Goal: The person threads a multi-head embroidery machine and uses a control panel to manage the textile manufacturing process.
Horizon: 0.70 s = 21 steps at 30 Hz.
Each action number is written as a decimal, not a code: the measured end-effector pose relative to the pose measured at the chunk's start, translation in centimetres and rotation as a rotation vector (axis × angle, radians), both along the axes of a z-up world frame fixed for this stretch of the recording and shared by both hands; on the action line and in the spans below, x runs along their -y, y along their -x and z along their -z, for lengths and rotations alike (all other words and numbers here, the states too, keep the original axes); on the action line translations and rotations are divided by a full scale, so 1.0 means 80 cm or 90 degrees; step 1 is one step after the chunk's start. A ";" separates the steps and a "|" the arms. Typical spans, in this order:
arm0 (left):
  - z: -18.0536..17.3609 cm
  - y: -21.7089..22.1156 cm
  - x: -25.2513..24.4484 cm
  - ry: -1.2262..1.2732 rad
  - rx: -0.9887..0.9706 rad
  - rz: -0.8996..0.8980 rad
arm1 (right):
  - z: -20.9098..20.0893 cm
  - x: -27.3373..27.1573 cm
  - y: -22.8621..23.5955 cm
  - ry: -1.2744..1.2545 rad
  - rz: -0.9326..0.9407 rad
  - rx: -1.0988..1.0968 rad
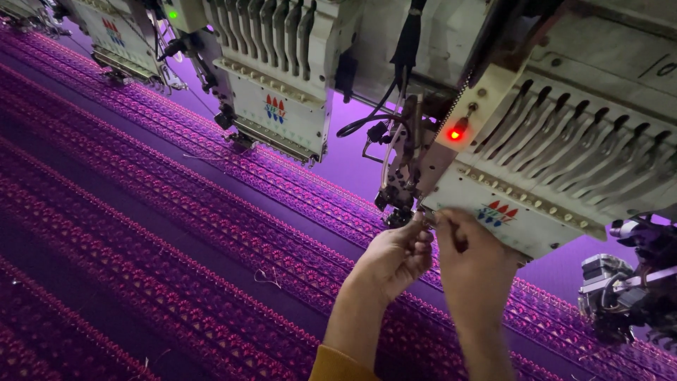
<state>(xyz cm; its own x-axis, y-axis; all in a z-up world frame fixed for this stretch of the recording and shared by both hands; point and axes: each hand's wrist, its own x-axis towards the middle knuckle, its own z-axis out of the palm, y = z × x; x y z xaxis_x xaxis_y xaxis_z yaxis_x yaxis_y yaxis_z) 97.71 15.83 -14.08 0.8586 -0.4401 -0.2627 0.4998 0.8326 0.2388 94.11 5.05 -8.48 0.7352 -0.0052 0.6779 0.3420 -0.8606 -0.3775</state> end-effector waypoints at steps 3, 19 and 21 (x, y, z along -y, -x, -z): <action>0.030 -0.021 0.010 0.101 -0.040 0.037 | 0.001 -0.004 0.003 0.012 0.006 0.019; -0.057 0.039 -0.030 -0.893 0.185 0.086 | -0.101 -0.015 0.053 -0.044 0.106 -0.406; -0.055 0.047 -0.029 -1.172 0.245 0.147 | -0.063 -0.010 0.039 0.097 0.059 -0.606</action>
